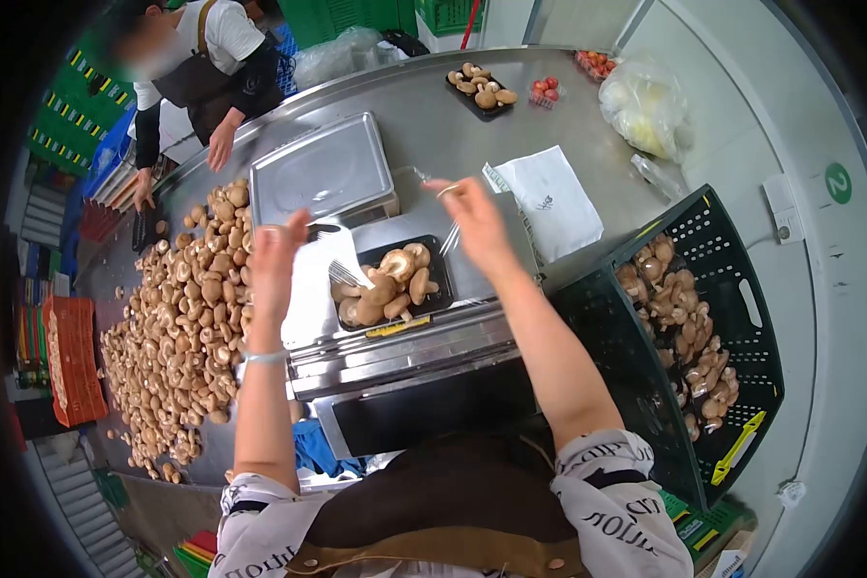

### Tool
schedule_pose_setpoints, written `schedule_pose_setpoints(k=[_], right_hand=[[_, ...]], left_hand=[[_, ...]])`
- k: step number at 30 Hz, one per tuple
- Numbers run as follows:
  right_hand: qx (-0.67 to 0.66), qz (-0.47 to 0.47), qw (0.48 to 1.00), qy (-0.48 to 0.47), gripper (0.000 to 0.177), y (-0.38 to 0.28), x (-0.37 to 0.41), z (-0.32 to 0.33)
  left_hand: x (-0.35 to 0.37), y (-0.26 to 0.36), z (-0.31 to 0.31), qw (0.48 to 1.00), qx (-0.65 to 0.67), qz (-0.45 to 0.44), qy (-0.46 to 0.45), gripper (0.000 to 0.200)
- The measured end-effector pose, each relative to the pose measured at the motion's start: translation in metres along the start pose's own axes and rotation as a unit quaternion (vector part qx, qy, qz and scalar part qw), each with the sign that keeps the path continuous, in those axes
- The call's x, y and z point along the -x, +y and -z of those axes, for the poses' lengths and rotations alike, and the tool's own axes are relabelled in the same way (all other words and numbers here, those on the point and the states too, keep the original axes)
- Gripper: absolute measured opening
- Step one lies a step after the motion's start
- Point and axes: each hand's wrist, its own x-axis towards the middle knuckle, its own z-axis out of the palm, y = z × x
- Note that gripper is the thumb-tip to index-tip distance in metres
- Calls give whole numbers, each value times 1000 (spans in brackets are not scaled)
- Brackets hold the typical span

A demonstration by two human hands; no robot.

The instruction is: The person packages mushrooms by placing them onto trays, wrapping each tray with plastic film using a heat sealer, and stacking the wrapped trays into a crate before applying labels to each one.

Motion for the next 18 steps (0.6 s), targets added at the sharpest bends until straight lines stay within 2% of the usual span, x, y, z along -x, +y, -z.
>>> schedule_pose_setpoints(k=[1,2,4,5,7,8,9,10,11,12,13,14,16,17,18], right_hand=[[104,-9,994,-13,17,23,-6,-6],[202,-32,977,-62,18,44,-8,-11],[387,-79,904,-162,20,69,-10,-17],[370,-109,903,-191,23,73,-11,-17],[336,-168,893,-250,30,65,-12,-16],[270,-180,908,-266,32,61,-10,-15],[203,-189,919,-280,33,57,-9,-12],[134,-196,926,-293,35,56,-10,-9],[141,-211,907,-335,38,61,-13,-2],[159,-225,899,-339,38,59,-8,2],[179,-238,891,-342,38,55,2,4],[199,-250,883,-345,38,52,14,5],[217,-103,930,-277,33,48,42,3],[224,-29,945,-238,30,46,54,3],[210,-33,953,-215,29,44,64,2]], left_hand=[[-6,-43,7,989,-139,-38,-36,16],[-9,-70,12,956,-275,-73,-70,13],[6,-69,1,944,-303,46,-119,8],[8,-64,-1,934,-324,90,-121,9],[10,-66,2,942,-280,106,-154,11],[12,-66,5,945,-258,113,-167,12],[11,-69,10,957,-168,161,-175,17],[12,-61,10,950,-162,194,-184,19],[15,-53,10,942,-155,227,-192,21],[20,-39,7,934,-146,260,-198,23],[25,-17,3,885,-239,334,-221,32],[43,-41,8,920,-234,248,-195,40],[57,-45,11,919,-296,182,-187,42],[65,-44,11,927,-318,66,-187,38],[72,-36,7,936,-293,93,-174,36]])
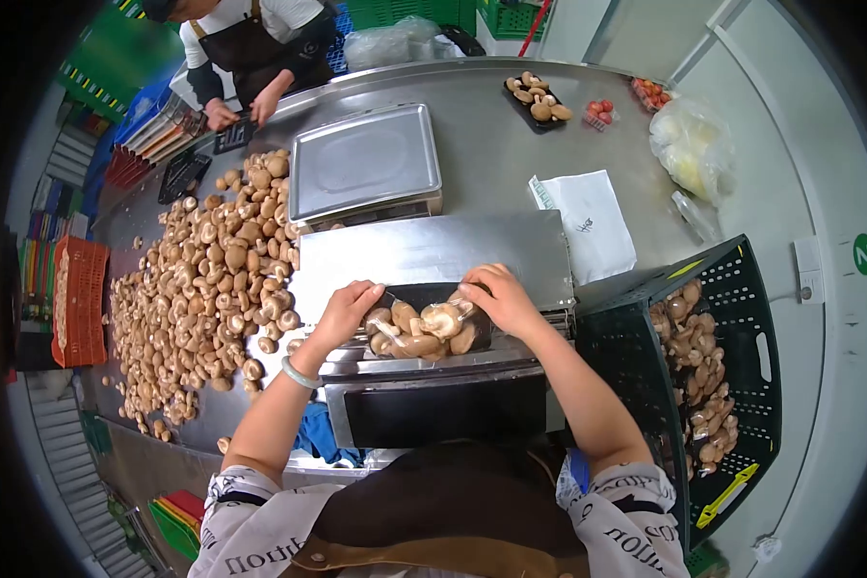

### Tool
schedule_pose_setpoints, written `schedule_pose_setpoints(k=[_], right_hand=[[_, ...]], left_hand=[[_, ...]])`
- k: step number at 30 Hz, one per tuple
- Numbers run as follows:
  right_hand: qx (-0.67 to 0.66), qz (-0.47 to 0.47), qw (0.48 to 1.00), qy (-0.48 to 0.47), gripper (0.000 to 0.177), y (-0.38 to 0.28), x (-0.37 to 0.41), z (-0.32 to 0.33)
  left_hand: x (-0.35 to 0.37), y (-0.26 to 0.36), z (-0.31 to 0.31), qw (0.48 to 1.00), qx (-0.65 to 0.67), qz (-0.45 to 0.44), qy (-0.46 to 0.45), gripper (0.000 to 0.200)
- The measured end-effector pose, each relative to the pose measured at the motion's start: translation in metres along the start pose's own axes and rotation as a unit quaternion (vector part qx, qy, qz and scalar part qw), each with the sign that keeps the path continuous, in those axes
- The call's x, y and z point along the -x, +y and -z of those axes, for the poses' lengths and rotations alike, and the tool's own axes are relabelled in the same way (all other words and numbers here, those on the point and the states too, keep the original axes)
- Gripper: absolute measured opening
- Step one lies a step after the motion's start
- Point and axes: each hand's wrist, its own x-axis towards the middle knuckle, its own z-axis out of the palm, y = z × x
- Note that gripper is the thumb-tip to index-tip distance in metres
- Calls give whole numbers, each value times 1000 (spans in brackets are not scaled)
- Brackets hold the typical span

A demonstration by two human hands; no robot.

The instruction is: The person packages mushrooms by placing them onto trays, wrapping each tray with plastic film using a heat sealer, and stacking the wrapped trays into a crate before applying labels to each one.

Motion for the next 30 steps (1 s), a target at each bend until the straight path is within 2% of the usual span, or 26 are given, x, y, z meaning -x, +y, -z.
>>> schedule_pose_setpoints(k=[2,3,6,8,10,14,15,16,18,19,20,22,23,26,27,29,30], right_hand=[[-30,-8,998,50,27,-6,14,-5],[-30,-71,997,13,28,-19,19,0],[-53,-55,996,45,26,-51,30,11],[-80,-59,994,50,31,-81,40,25],[-101,-57,992,59,31,-111,53,36],[-151,-115,982,-12,31,-114,99,31],[-151,-135,979,-35,32,-101,110,24],[-156,-154,975,-36,35,-95,121,14],[-103,-185,977,-28,39,-66,138,-11],[-85,-245,965,-46,43,-63,142,-17],[-66,-303,948,-65,47,-60,146,-22],[18,-191,981,-10,46,-5,162,-52],[33,-219,975,-22,46,2,166,-55],[26,-272,960,58,39,4,183,-60],[-5,-286,955,73,35,3,190,-60],[-69,-310,942,104,27,2,201,-60],[-98,-285,943,140,24,5,205,-67]], left_hand=[[13,19,-1,997,63,42,8,33],[19,13,-6,998,35,-18,46,29],[42,54,6,997,8,-20,74,29],[61,75,11,994,72,-11,83,29],[84,105,19,996,40,16,78,30],[133,117,7,988,97,122,13,35],[141,110,1,984,79,156,-17,37],[147,94,-13,977,130,171,-21,39],[154,40,-47,981,120,151,-3,43],[154,20,-58,981,64,181,-11,46],[153,2,-69,987,25,159,12,44],[151,-2,-82,990,-52,132,25,39],[153,-7,-90,986,-115,105,65,40],[164,-22,-100,978,-51,96,181,25],[172,-21,-94,975,-4,150,166,16],[184,-33,-104,971,85,99,199,16],[188,-35,-107,966,128,75,212,17]])
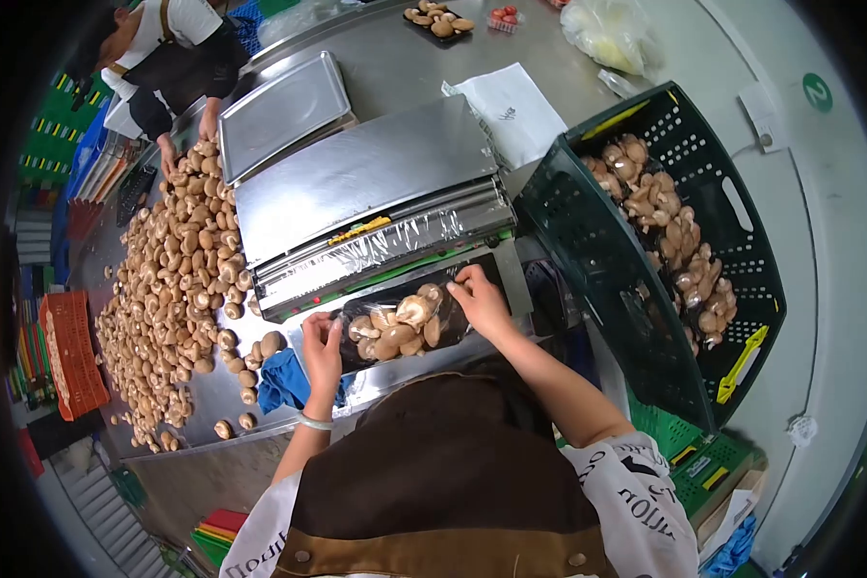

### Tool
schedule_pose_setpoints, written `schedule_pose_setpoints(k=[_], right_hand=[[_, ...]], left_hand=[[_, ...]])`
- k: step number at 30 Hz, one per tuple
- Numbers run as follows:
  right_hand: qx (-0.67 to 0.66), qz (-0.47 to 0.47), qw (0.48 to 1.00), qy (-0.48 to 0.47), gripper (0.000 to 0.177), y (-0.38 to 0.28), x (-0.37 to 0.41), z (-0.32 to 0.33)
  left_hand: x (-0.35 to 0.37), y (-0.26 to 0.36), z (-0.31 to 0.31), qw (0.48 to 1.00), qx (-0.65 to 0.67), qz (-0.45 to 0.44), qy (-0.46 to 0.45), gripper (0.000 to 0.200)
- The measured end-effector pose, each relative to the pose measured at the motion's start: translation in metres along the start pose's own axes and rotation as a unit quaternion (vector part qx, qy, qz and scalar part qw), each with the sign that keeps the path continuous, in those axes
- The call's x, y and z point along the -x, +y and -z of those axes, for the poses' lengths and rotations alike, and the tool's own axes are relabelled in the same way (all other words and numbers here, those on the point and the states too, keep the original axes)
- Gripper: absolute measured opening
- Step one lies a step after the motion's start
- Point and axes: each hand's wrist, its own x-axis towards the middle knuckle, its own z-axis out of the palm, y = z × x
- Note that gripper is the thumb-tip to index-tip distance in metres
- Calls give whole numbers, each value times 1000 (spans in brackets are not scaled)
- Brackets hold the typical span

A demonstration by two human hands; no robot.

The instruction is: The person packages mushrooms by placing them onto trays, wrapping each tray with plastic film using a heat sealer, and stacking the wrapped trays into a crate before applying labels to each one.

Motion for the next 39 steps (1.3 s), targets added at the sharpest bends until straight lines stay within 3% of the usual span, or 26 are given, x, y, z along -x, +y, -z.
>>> schedule_pose_setpoints(k=[1,2,5,8,10,12,13,14,16,18,19,21,22,23,24,26,28,29,30,32,33,34,35,36,39], right_hand=[[-40,23,999,23,22,7,2,-9],[-79,47,995,48,20,14,4,-15],[-176,-3,981,76,14,3,31,12],[-198,-16,974,113,11,-9,80,58],[-115,1,975,188,11,18,98,66],[-124,11,957,262,11,78,100,49],[-45,-27,954,294,10,84,102,43],[-57,-57,944,319,8,101,98,30],[78,14,912,403,8,120,88,5],[81,-53,923,373,13,140,81,-28],[-129,-123,928,326,18,137,76,-38],[-320,-20,923,213,26,127,92,-38],[-372,-2,914,164,27,115,105,-38],[-410,11,906,107,28,103,121,-35],[-445,25,894,39,29,90,140,-29],[-496,64,860,-105,31,59,175,-14],[-507,107,825,-225,33,29,194,0],[-502,126,812,-269,34,17,197,9],[-492,140,804,-302,36,5,200,16],[-451,152,817,-327,38,-6,193,37],[-404,143,847,-314,39,-8,186,52],[-306,84,906,-282,41,-15,176,80],[-109,-15,956,-271,47,-42,165,123],[90,-119,958,-245,53,-63,161,155],[4,210,971,-111,67,-103,203,170]], left_hand=[[4,-3,3,999,5,34,-34,17],[5,-6,4,1000,5,25,-10,16],[0,5,10,998,10,-37,47,12],[1,25,14,995,-59,-82,0,12],[1,14,8,975,-192,-93,-58,12],[3,4,-12,931,-335,-82,-121,18],[-1,-3,-26,903,-361,-205,-116,33],[-6,-3,-38,852,-430,-262,-147,43],[-17,8,-69,824,-440,-309,-176,52],[-24,3,-97,812,-366,-395,-225,56],[-19,16,-103,792,-389,-354,-310,58],[-10,15,-117,905,-158,-193,-345,57],[-2,14,-124,930,-35,-100,-352,56],[15,49,-119,900,86,-2,-427,59],[25,54,-116,897,17,-110,-427,63],[51,106,-100,851,111,-20,-512,55],[67,114,-92,761,295,76,-573,38],[78,121,-89,761,291,66,-576,35],[76,125,-91,711,299,10,-636,35],[93,168,-92,667,302,93,-674,48],[83,168,-83,643,150,244,-710,55],[88,165,-87,638,119,230,-725,52],[96,161,-94,644,119,185,-733,49],[102,158,-100,651,113,156,-735,46],[105,155,-114,679,90,148,-713,37]])
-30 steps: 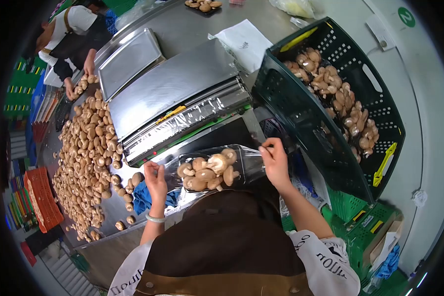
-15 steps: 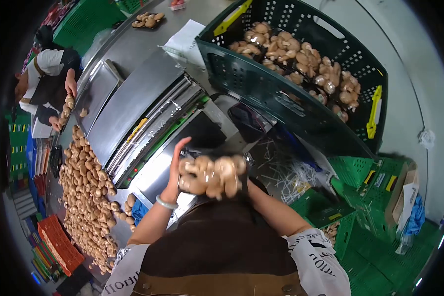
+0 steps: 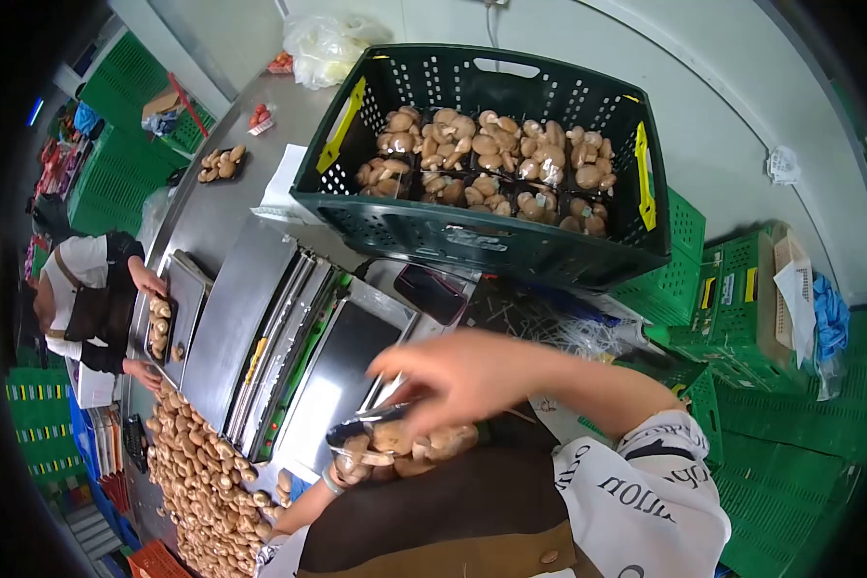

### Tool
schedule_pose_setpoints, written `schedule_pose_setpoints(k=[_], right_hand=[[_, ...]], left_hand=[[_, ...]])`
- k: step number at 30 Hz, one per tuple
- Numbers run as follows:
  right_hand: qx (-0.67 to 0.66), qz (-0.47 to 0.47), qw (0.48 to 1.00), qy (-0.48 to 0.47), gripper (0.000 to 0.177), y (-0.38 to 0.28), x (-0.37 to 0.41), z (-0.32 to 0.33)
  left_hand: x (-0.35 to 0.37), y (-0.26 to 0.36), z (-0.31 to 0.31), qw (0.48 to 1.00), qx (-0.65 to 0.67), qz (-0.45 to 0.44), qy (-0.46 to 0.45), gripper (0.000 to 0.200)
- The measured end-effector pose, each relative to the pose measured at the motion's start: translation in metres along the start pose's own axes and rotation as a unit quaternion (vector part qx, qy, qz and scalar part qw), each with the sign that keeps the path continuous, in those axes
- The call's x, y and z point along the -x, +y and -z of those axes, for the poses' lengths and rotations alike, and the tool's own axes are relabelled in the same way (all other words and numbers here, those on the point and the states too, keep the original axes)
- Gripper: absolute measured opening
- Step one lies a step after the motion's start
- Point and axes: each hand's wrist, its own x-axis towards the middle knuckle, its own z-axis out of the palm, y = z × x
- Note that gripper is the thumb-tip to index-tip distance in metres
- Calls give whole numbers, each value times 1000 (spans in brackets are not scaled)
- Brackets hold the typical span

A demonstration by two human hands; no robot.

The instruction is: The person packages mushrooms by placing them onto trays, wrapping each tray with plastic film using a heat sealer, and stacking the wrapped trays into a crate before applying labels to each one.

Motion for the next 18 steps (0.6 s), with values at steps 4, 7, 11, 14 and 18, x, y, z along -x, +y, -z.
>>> schedule_pose_setpoints(k=[4,7,11,14,18], right_hand=[[52,-95,992,-58,72,-4,-28,-10],[1,-55,980,191,45,46,-26,44],[-425,-17,804,415,30,54,-21,155],[-436,-83,771,456,30,139,-35,183],[-436,-171,753,462,33,257,-59,161]], left_hand=[[-13,-1,2,989,-18,1,146,25],[-43,9,13,964,16,-16,266,18],[-55,49,54,955,111,-46,272,7],[-56,59,70,935,118,-62,329,5],[-58,55,72,932,156,-50,322,8]])
